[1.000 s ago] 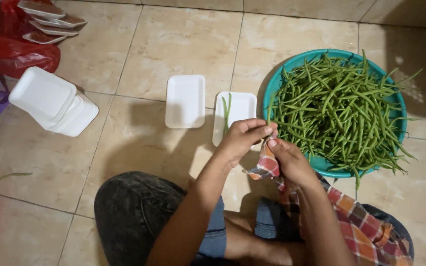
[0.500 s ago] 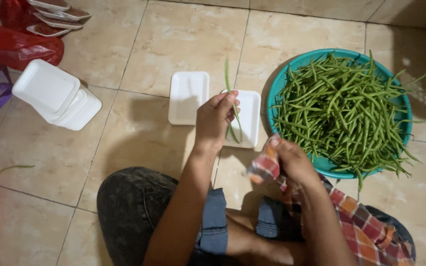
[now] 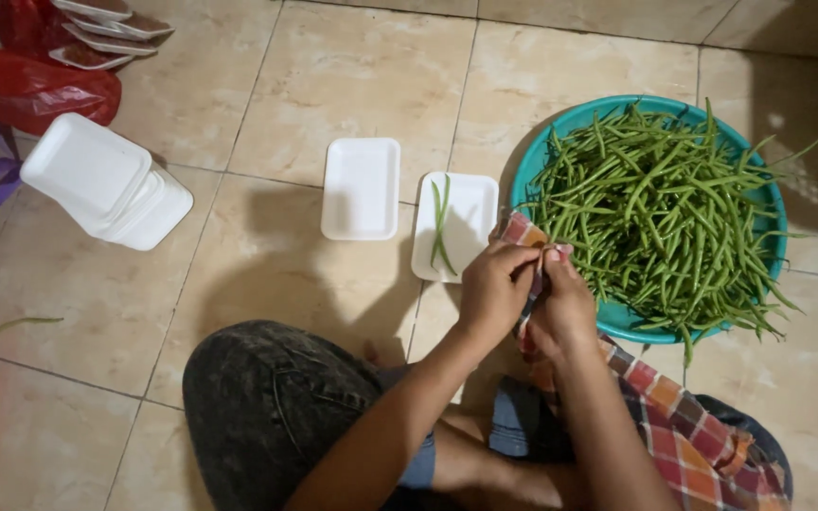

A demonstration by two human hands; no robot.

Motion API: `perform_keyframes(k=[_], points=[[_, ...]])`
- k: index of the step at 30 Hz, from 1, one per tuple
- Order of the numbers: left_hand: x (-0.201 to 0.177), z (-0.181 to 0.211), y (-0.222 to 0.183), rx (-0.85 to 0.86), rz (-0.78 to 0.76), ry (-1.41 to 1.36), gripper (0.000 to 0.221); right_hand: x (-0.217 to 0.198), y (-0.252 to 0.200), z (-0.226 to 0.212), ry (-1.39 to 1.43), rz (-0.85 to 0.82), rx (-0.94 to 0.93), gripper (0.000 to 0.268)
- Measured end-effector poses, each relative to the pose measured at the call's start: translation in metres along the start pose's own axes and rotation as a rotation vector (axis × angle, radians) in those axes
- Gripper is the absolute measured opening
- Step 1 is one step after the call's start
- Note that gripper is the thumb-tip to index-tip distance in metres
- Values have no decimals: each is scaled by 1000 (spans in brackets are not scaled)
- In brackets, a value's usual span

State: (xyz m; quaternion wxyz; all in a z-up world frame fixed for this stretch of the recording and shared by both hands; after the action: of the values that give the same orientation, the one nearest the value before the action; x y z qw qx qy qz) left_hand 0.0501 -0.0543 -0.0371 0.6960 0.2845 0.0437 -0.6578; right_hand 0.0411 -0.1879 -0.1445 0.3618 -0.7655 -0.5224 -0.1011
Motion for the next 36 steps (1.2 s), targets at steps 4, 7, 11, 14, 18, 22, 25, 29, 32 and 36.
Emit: perform_keyframes(k=[4, 7, 11, 14, 18, 22, 25, 29, 32, 36], points=[[5, 16, -4, 33, -83, 81, 21, -9, 8, 2, 21, 45, -33, 14], [9, 15, -6, 19, -126, 81, 19, -22, 19, 1, 32, 54, -57, 16], [16, 15, -10, -140, -345, 91, 16, -30, 25, -7, 42, 109, -1, 15], [22, 12, -16, -202, -429, 79, 17, -53, 47, -6, 61, 118, 5, 16], [11, 40, -37, -285, -579, -51, 18, -39, 12, -48, 120, 183, 50, 25], [0, 49, -25, -243, -487, -122, 17, -80, 57, -53, 231, 134, 0, 24], [-12, 55, -12, -200, -327, -229, 16, -14, 1, -67, 283, 80, -3, 28], [-27, 48, -4, -172, -151, -202, 16, 40, -34, -52, 247, -43, 60, 26], [-18, 34, -6, -165, -142, -146, 14, 37, -33, -43, 160, -43, 28, 23], [-11, 34, -8, -108, -171, -112, 13, 24, -21, -54, 146, -5, -41, 23]])
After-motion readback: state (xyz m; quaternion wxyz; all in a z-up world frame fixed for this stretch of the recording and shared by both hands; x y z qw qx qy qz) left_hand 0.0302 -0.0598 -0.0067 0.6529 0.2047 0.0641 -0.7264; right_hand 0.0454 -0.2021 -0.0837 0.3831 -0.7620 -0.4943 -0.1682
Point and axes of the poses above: each hand's wrist, its own y-axis towards the middle knuckle, its own x-axis out of the palm, z = x × y, the point moved 8 cm from there along y, towards the middle knuckle, and after that the axes turned 3 degrees about x, right-handed, at the moved point
